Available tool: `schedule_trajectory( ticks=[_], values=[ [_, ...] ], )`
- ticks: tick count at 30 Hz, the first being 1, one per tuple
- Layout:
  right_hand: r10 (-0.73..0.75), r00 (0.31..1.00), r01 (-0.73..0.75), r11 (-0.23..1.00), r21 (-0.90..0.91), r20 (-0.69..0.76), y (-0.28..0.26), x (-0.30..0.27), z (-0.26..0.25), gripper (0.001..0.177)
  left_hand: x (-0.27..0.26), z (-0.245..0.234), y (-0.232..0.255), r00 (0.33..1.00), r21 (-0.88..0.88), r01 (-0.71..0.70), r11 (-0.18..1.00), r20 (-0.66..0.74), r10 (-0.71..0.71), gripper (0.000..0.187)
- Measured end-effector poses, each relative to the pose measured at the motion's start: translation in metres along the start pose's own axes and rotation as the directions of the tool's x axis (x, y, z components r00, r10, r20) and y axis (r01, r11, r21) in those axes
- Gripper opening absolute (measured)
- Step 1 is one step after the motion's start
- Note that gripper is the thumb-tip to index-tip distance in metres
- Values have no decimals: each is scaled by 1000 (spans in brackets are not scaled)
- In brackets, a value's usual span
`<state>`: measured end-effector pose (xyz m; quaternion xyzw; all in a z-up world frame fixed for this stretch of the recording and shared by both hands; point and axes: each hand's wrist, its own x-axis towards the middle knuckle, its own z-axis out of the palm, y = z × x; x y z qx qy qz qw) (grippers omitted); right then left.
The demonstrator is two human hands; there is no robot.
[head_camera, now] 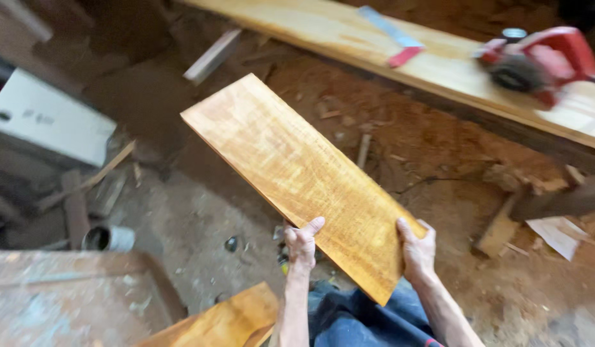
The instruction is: The person positions a long wooden plank on a workbench, marks a cut line using a square and pencil, and then uses a circular saw to cut the plank. After cutting, the person uses a handheld electric planer to smooth the cut edge of the wood.
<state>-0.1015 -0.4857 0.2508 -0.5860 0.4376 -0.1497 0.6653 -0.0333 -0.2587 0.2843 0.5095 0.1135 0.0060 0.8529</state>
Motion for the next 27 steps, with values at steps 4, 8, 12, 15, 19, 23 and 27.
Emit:
schedule_trajectory(
  ticks=[4,8,12,15,19,23,27],
  values=[
    [129,973,-162,973,166,193,-3,35,-72,51,-34,97,-19,982,59,-51,997,183,40,68],
    [534,635,-745,614,260,558,-1,74,-151,54,-70,183,-69,950,89,-80,993,308,49,64],
    [316,484,-828,467,310,816,14,145,-179,46,-77,239,-143,962,301,-68,951,272,-17,72],
    [209,216,-933,331,139,954,26,185,-183,43,-61,275,-201,869,-50,363,931,380,-318,71],
    [523,47,-995,-56,89,851,19,225,-173,38,-32,291,-233,823,-68,488,870,369,-433,72],
    [388,-296,-937,-297,-186,873,4,258,-156,39,9,299,-231,911,195,343,919,170,-376,68],
    [594,-24,-955,224,-194,804,-2,296,-134,30,49,316,-231,927,204,302,931,164,-337,64]
  ],
)
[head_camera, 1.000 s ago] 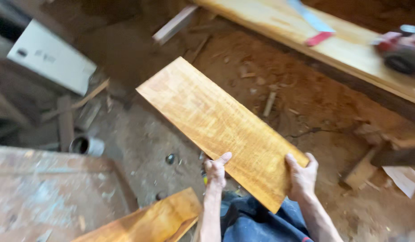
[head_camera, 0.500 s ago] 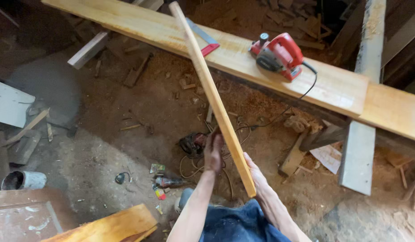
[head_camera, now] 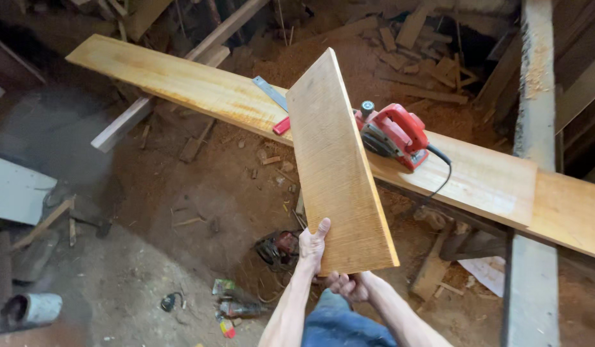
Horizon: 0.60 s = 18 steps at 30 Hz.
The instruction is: The person positions a long wooden plank on a workbench, marks a cut line using a square and pencil, and then uses a circular saw to cut the plank. After cutting, the person uses a handheld electric planer to smooth the cut edge of the wood.
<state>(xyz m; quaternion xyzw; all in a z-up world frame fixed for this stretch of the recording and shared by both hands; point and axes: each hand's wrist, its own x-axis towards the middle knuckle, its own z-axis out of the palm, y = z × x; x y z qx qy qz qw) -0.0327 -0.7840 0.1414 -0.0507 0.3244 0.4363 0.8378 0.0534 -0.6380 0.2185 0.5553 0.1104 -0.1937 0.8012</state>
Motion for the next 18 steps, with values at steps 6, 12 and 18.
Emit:
schedule_trajectory(
  ticks=[6,12,18],
  values=[
    [-741,534,547,669,-503,-406,-103,-108,13,26,40,-5,36,975,314,-59,948,-184,121,64],
    [-692,-358,-325,-538,-778,627,-199,-190,114,39,42,13,50,953,287,15,958,-293,73,61],
    [-846,171,-159,-530,-833,506,-297,-183,195,43,22,67,40,944,132,10,991,-329,34,52]
  ],
)
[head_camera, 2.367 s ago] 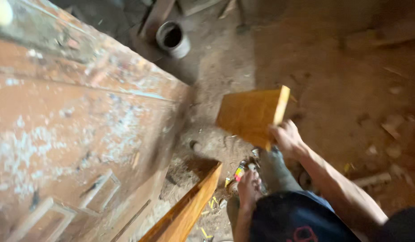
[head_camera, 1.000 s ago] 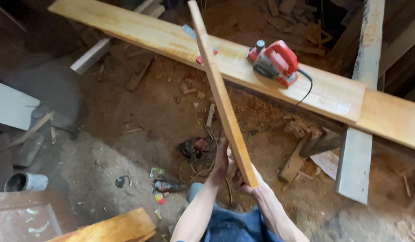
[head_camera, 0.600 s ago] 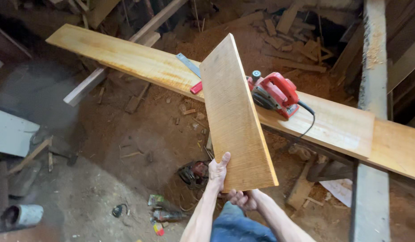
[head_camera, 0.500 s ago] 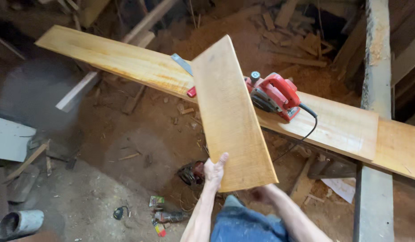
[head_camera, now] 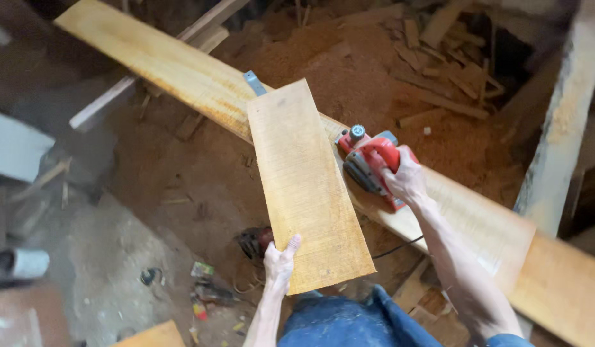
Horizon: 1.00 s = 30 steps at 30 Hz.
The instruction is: The person positions a long wooden plank on a workbench, marks a cut line using a square and pencil, and then uses a circular saw to cut the plank. After cutting, the person uses a handheld electric planer to smooth the cut edge of the wood.
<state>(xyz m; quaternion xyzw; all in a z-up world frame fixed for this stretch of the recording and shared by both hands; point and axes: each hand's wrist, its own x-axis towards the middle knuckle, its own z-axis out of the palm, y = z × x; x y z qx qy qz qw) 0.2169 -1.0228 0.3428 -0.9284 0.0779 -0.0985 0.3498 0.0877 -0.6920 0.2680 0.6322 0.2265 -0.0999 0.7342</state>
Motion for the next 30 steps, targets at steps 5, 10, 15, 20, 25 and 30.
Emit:
schedule_trajectory(
  ticks=[5,10,15,20,25,30],
  values=[
    [-18,988,6,996,84,153,38,7,-8,47,-20,59,16,999,-175,-35,984,-47,27,44],
    [29,974,-28,1000,-7,223,87,-37,-38,52,-23,83,73,997,-345,71,936,36,-63,46],
    [86,963,-84,996,-18,255,110,-69,-57,56,-22,96,125,973,-565,144,813,229,-12,52],
    [55,956,-66,997,29,288,110,-64,-59,57,-27,103,138,968,-620,108,778,242,59,52],
    [40,955,-56,997,47,295,107,-64,-63,61,-27,93,123,981,-575,122,809,192,-12,55],
    [87,950,-110,992,60,300,101,-65,-68,62,-38,77,84,990,-333,21,943,138,26,55]
  ],
)
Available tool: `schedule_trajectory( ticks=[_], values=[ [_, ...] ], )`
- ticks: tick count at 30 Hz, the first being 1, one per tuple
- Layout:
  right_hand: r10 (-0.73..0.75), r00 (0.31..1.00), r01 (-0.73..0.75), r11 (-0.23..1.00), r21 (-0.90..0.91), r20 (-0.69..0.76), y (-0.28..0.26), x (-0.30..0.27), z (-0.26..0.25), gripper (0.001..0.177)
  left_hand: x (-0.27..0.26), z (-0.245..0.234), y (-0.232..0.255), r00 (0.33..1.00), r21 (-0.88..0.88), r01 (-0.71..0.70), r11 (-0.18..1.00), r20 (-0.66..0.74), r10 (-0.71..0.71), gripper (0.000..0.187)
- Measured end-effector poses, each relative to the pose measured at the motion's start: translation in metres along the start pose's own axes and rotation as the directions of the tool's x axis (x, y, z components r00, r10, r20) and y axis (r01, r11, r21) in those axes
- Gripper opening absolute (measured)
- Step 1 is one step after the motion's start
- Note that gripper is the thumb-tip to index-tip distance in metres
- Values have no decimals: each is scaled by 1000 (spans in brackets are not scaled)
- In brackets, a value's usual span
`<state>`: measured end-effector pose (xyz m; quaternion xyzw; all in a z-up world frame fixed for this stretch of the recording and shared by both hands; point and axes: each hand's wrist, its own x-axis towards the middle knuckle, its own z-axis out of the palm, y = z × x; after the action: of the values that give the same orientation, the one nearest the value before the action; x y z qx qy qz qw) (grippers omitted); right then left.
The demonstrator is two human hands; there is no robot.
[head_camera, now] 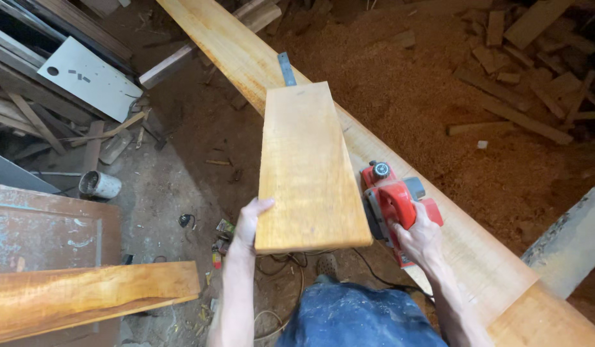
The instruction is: The person positions a long wooden plank on a workbench, marks a cut line using a square and pencil, and then uses a circular saw to cut the plank. After cutting, the person uses a handheld electric planer to smooth the cut edge of the wood.
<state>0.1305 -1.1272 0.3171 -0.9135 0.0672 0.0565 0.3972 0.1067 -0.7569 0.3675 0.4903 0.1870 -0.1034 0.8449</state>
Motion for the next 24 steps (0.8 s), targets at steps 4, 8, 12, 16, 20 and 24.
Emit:
schedule_trajectory(
  ticks=[4,8,12,16,20,24],
  values=[
    [-13,999,13,1000,-3,34,-4,6,-5,57,-9,-10,-31,963,368,-53,928,-227,145,34],
    [-40,995,25,986,163,89,-15,11,-10,49,-9,4,-37,930,678,-24,735,-255,266,31],
    [59,965,-148,927,345,256,-16,10,-14,41,-7,35,-43,917,847,83,526,-271,292,39],
    [34,904,-295,771,565,425,-11,19,-15,29,0,72,-67,919,774,-102,625,-167,358,53],
    [114,897,-360,748,557,426,-4,25,-17,42,12,106,-95,919,466,-196,863,-219,327,86],
    [302,888,-459,636,620,347,3,0,-42,43,25,137,-114,914,347,-236,908,-240,329,98]
  ],
)
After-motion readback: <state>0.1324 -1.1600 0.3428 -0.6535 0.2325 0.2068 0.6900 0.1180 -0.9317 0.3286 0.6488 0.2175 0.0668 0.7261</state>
